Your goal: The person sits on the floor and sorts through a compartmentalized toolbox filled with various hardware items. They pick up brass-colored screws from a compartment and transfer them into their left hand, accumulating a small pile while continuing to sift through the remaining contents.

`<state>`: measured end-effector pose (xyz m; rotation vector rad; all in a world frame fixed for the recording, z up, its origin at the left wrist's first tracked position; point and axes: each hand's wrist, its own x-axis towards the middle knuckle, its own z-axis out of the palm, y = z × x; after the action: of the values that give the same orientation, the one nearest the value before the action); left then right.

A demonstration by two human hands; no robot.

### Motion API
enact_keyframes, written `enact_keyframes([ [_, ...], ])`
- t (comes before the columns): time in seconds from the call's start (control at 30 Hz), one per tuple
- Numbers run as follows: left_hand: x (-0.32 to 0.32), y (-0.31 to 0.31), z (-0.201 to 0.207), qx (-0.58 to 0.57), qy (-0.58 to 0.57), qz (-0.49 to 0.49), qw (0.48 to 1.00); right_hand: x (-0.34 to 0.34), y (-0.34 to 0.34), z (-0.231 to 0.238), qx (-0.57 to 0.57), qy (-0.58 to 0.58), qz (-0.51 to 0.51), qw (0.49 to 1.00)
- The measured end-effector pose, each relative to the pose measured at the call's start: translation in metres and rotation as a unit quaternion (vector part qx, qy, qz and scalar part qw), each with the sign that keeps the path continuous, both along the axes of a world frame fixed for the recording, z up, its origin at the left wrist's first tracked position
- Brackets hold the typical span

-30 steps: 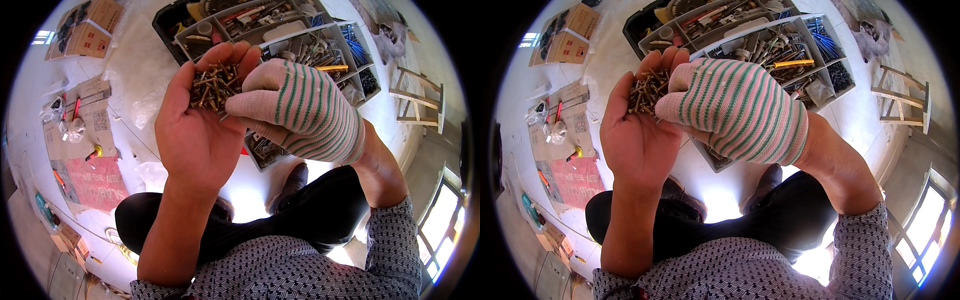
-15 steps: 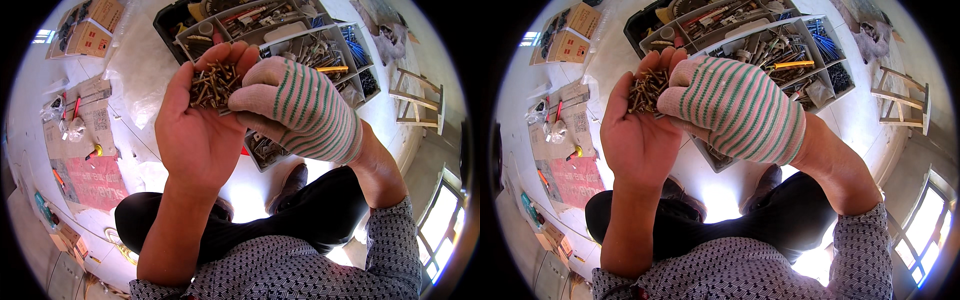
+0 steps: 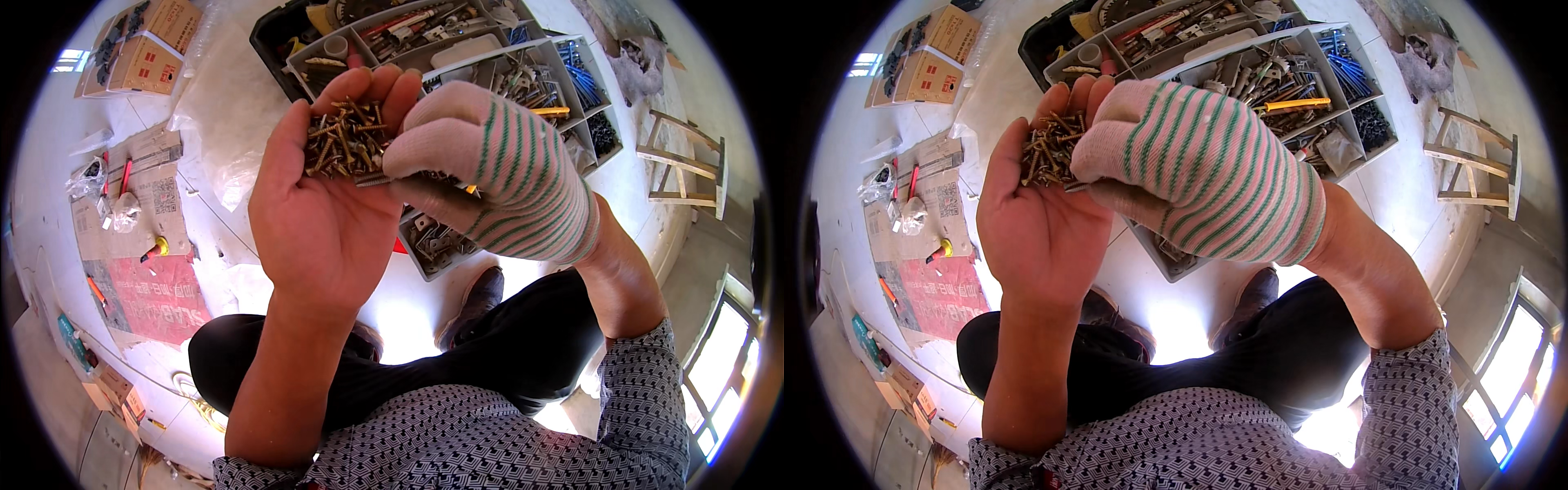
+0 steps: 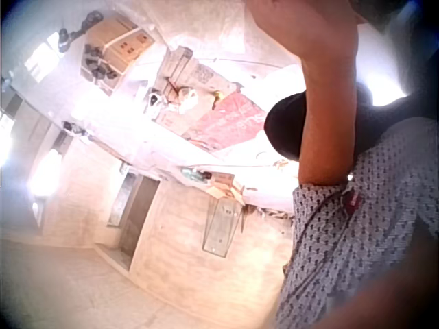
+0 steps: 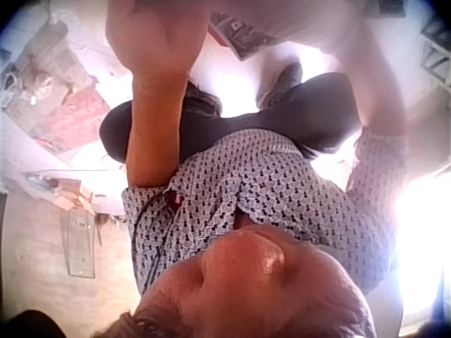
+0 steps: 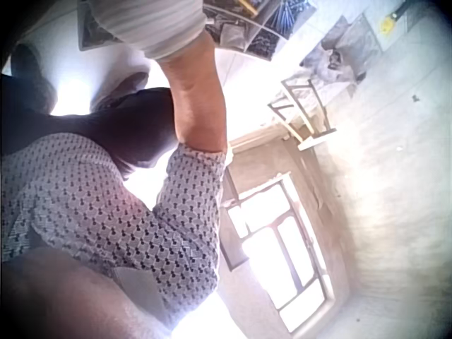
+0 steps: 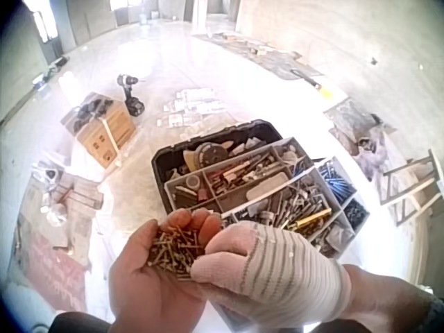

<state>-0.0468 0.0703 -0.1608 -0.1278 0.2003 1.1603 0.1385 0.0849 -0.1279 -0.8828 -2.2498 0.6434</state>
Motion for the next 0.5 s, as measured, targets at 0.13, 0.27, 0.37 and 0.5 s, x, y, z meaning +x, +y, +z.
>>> enact_keyframes([
  [0.13, -0.0016, 0.0004, -0.0016, 0.011, -0.010, 0.011, 1.000, 0.0028, 0.0012, 0.0030, -0.017, 0.033, -0.018, 0.999],
  [0.27, -0.0024, 0.0000, -0.0021, 0.016, -0.017, 0.011, 1.000, 0.0031, 0.0005, 0.0026, -0.027, 0.019, -0.007, 0.999],
  [0.37, -0.0021, -0.0002, -0.0023, 0.020, -0.014, 0.006, 1.000, 0.0023, 0.0002, 0.0018, -0.020, 0.003, -0.007, 1.000],
  [0.5, -0.0028, -0.0013, -0.0081, 0.030, -0.005, 0.004, 1.000, 0.0028, -0.0001, 0.0022, -0.056, -0.005, -0.048, 0.997],
])
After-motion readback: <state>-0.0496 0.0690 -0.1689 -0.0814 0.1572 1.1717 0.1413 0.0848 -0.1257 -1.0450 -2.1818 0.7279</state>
